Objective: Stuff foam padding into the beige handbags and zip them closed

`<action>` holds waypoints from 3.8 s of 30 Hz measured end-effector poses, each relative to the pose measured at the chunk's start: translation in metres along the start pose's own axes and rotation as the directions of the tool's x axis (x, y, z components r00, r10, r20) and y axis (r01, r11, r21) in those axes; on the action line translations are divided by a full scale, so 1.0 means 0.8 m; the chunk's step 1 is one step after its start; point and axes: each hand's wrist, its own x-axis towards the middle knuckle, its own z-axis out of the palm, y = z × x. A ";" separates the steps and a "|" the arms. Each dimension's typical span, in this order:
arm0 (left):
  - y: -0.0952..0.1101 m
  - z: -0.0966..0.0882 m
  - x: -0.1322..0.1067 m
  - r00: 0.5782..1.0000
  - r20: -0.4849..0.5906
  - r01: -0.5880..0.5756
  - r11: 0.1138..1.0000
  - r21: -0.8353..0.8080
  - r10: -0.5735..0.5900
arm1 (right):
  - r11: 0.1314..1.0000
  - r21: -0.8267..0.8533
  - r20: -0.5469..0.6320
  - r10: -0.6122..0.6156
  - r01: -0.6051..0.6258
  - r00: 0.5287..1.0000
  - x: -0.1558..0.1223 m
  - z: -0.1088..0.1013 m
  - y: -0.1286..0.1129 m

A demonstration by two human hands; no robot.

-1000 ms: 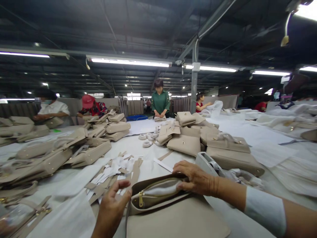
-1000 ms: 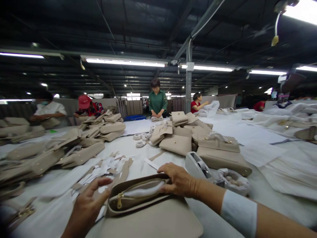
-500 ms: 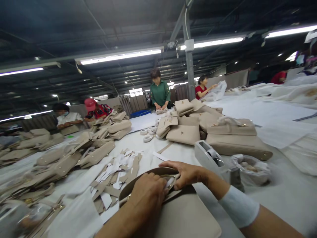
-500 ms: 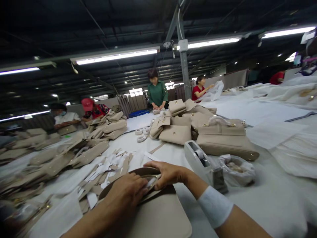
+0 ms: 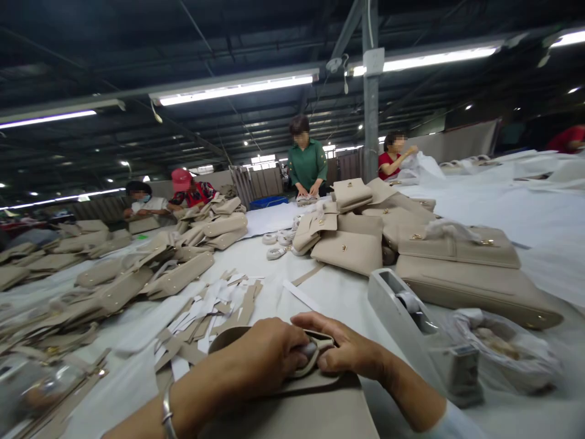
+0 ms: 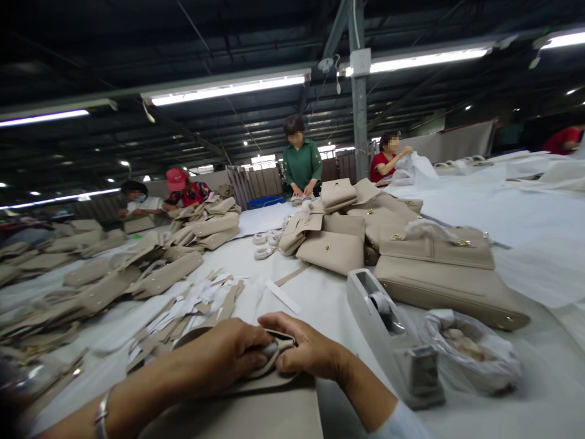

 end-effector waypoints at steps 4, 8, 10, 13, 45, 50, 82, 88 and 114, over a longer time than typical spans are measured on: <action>-0.007 0.007 0.005 0.997 -0.008 -0.075 0.997 0.031 0.075 | 0.997 0.069 -0.046 0.029 -0.026 0.999 0.004 0.003 0.002; -0.009 0.005 0.012 0.989 0.045 -0.138 0.990 0.005 0.138 | 0.993 0.115 -0.037 0.007 -0.003 0.999 0.007 0.003 0.006; -0.011 0.006 0.016 0.986 0.048 -0.159 0.987 0.008 0.159 | 0.993 0.113 -0.053 -0.014 0.020 0.998 0.008 0.003 0.006; -0.016 0.016 0.023 0.987 -0.048 -0.147 0.981 0.128 0.154 | 0.996 0.092 -0.076 0.017 -0.010 0.997 0.010 0.006 0.003; -0.102 0.003 -0.121 0.830 -0.394 0.168 0.850 -0.500 -0.395 | 0.007 -0.984 0.171 -0.267 0.180 0.948 0.058 0.131 -0.050; -0.106 -0.006 -0.137 0.879 -0.380 0.121 0.905 -0.409 -0.289 | 0.072 -0.996 0.040 -0.269 0.061 0.962 0.087 0.147 -0.037; -0.121 -0.001 -0.124 0.872 -0.448 0.115 0.971 -0.209 -0.199 | 0.416 -0.905 -0.054 -0.326 0.092 0.944 0.102 0.156 -0.035; -0.112 -0.004 -0.127 0.852 -0.465 0.194 0.969 -0.150 -0.242 | 0.338 -0.938 -0.154 -0.209 -0.077 0.966 0.097 0.154 -0.058; -0.107 -0.012 -0.136 0.907 -0.403 0.189 0.973 0.129 -0.122 | 0.734 -0.507 -0.458 0.215 -0.452 0.862 0.076 0.112 -0.095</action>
